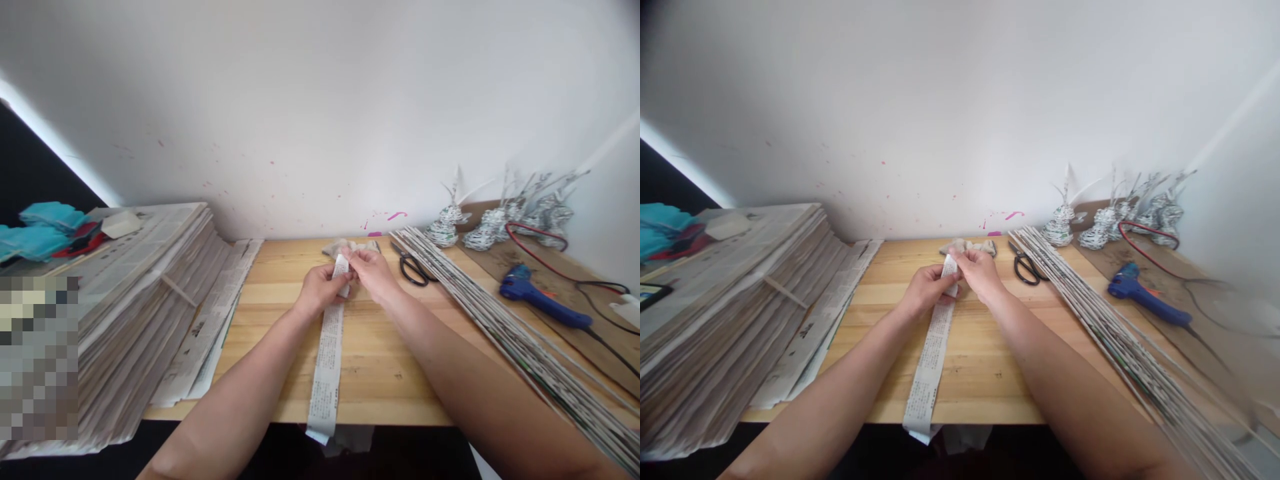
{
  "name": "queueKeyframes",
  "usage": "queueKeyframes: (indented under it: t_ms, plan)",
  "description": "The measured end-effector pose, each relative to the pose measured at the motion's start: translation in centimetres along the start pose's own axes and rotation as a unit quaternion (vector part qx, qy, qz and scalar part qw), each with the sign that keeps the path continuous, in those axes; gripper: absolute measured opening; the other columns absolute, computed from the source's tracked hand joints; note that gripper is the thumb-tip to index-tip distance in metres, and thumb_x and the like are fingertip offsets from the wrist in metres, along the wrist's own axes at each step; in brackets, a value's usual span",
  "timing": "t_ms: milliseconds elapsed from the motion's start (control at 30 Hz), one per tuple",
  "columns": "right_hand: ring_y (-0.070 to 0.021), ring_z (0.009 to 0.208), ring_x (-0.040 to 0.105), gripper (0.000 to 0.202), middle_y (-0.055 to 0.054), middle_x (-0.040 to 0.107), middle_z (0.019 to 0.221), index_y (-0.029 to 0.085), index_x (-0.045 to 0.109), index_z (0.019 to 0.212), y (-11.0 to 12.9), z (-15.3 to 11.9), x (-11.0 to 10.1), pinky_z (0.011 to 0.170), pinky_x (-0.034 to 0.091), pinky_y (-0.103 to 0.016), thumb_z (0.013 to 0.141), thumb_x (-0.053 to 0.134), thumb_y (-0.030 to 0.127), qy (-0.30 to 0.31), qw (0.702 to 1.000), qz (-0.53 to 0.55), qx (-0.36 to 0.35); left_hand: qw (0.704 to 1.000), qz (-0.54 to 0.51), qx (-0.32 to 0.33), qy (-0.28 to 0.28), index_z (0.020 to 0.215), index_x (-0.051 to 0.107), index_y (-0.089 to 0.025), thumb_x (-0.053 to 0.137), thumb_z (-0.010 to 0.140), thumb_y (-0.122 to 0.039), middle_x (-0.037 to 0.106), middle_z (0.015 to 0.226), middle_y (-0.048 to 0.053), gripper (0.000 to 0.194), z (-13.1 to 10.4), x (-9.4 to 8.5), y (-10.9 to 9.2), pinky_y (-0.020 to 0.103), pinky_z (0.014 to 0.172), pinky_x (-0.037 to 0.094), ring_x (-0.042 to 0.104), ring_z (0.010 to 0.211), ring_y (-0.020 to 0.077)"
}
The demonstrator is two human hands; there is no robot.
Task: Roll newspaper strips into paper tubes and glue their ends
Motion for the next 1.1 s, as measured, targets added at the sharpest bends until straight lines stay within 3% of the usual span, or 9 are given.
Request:
queueKeyframes:
  t_ms: [200, 467, 600, 667, 733, 800, 900, 1000, 1100]
  plan:
    - [-0.0094, 0.053, 0.048, 0.039, 0.0, 0.056, 0.058, 0.016, 0.069, 0.071, 0.6, 0.2, -1.2, 0.04, 0.026, -0.02, 0.066, 0.074, 0.054, 0.137, 0.989, -0.048, 0.012, 0.999, -0.039, -0.029, 0.012, 0.083, 0.07, -0.012, 0.076, 0.066, -0.047, 0.067, 0.067, 0.005, 0.04, 0.0, -0.9, -0.8, 0.023, 0.056, 0.051, 0.063, 0.061, 0.014]
    - [-0.0104, 0.047, 0.046, 0.036, 0.001, 0.057, 0.053, 0.017, 0.064, 0.061, 0.3, -0.2, 0.1, 0.041, 0.03, -0.023, 0.054, 0.082, 0.048, 0.038, 0.999, -0.001, 0.03, 0.998, 0.056, 0.029, 0.008, 0.079, 0.068, -0.014, 0.071, 0.071, -0.042, 0.067, 0.065, 0.003, 0.029, 0.5, -0.7, 0.0, 0.022, 0.052, 0.049, 0.062, 0.057, 0.0139]
    - [-0.0129, 0.051, 0.047, 0.043, 0.001, 0.053, 0.052, 0.018, 0.058, 0.059, -0.4, 0.4, -0.3, 0.048, 0.034, -0.026, 0.069, 0.069, 0.059, 0.01, 0.997, -0.075, -0.035, 0.995, 0.09, 0.048, -0.013, 0.076, 0.067, -0.014, 0.068, 0.074, -0.04, 0.067, 0.063, 0.004, 0.026, 0.6, -0.9, 0.1, 0.022, 0.05, 0.049, 0.061, 0.055, 0.0142]
    - [-0.0152, 0.059, 0.051, 0.043, -0.002, 0.058, 0.061, 0.018, 0.065, 0.067, -0.9, 1.0, -1.1, 0.056, 0.038, -0.028, 0.081, 0.058, 0.057, -0.012, 0.971, -0.208, -0.119, 0.997, 0.065, 0.021, -0.022, 0.079, 0.068, -0.014, 0.069, 0.074, -0.039, 0.068, 0.064, 0.005, 0.025, 0.6, -1.1, -0.1, 0.023, 0.052, 0.051, 0.063, 0.058, 0.0153]
    - [-0.0193, 0.073, 0.055, 0.036, -0.007, 0.064, 0.081, 0.017, 0.071, 0.094, -1.4, 1.6, -1.9, 0.069, 0.041, -0.032, 0.081, 0.061, 0.049, -0.032, 0.914, -0.352, -0.198, 0.999, 0.021, -0.003, -0.027, 0.083, 0.069, -0.014, 0.071, 0.073, -0.038, 0.069, 0.066, 0.005, 0.026, 0.5, -1.2, -0.3, 0.023, 0.055, 0.052, 0.065, 0.06, 0.0154]
    - [-0.0241, 0.085, 0.055, 0.046, -0.011, 0.064, 0.092, 0.017, 0.068, 0.114, -2.0, 2.1, -2.4, 0.078, 0.04, -0.035, 0.077, 0.067, 0.044, -0.027, 0.855, -0.466, -0.227, 0.999, -0.019, -0.011, -0.023, 0.084, 0.069, -0.013, 0.072, 0.072, -0.038, 0.07, 0.069, 0.005, 0.028, 0.4, -1.3, -0.6, 0.022, 0.055, 0.052, 0.065, 0.061, 0.0146]
    - [-0.0256, 0.087, 0.054, 0.026, -0.012, 0.065, 0.088, 0.019, 0.074, 0.098, -2.5, 2.5, -2.5, 0.077, 0.037, -0.035, 0.083, 0.059, 0.034, -0.015, 0.804, -0.555, -0.213, 0.998, -0.062, -0.021, -0.003, 0.089, 0.07, -0.013, 0.072, 0.074, -0.036, 0.071, 0.074, 0.007, 0.028, 0.3, -1.2, -0.8, 0.02, 0.051, 0.051, 0.067, 0.064, 0.0146]
    - [-0.0221, 0.078, 0.055, 0.021, -0.009, 0.066, 0.079, 0.019, 0.073, 0.077, -2.5, 2.7, -2.5, 0.067, 0.035, -0.031, 0.084, 0.054, 0.026, -0.059, 0.809, -0.556, -0.183, 0.994, -0.098, -0.038, 0.011, 0.096, 0.07, -0.012, 0.071, 0.076, -0.031, 0.071, 0.077, 0.008, 0.027, 0.2, -1.1, -0.8, 0.02, 0.053, 0.053, 0.069, 0.07, 0.0162]
    - [-0.0188, 0.069, 0.057, 0.025, -0.005, 0.068, 0.072, 0.02, 0.071, 0.072, -2.1, 2.7, -2.8, 0.06, 0.033, -0.029, 0.082, 0.059, 0.04, -0.112, 0.842, -0.508, -0.143, 0.991, -0.123, -0.052, 0.006, 0.097, 0.069, -0.01, 0.072, 0.077, -0.025, 0.072, 0.077, 0.009, 0.025, 0.3, -1.0, -0.8, 0.022, 0.06, 0.055, 0.069, 0.07, 0.0157]
Point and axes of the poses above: each hand's wrist, its own z-axis towards the middle knuckle, its own x-axis out of the palm, y = z × x, the point moved 1 cm from there along z, towards the middle knuckle
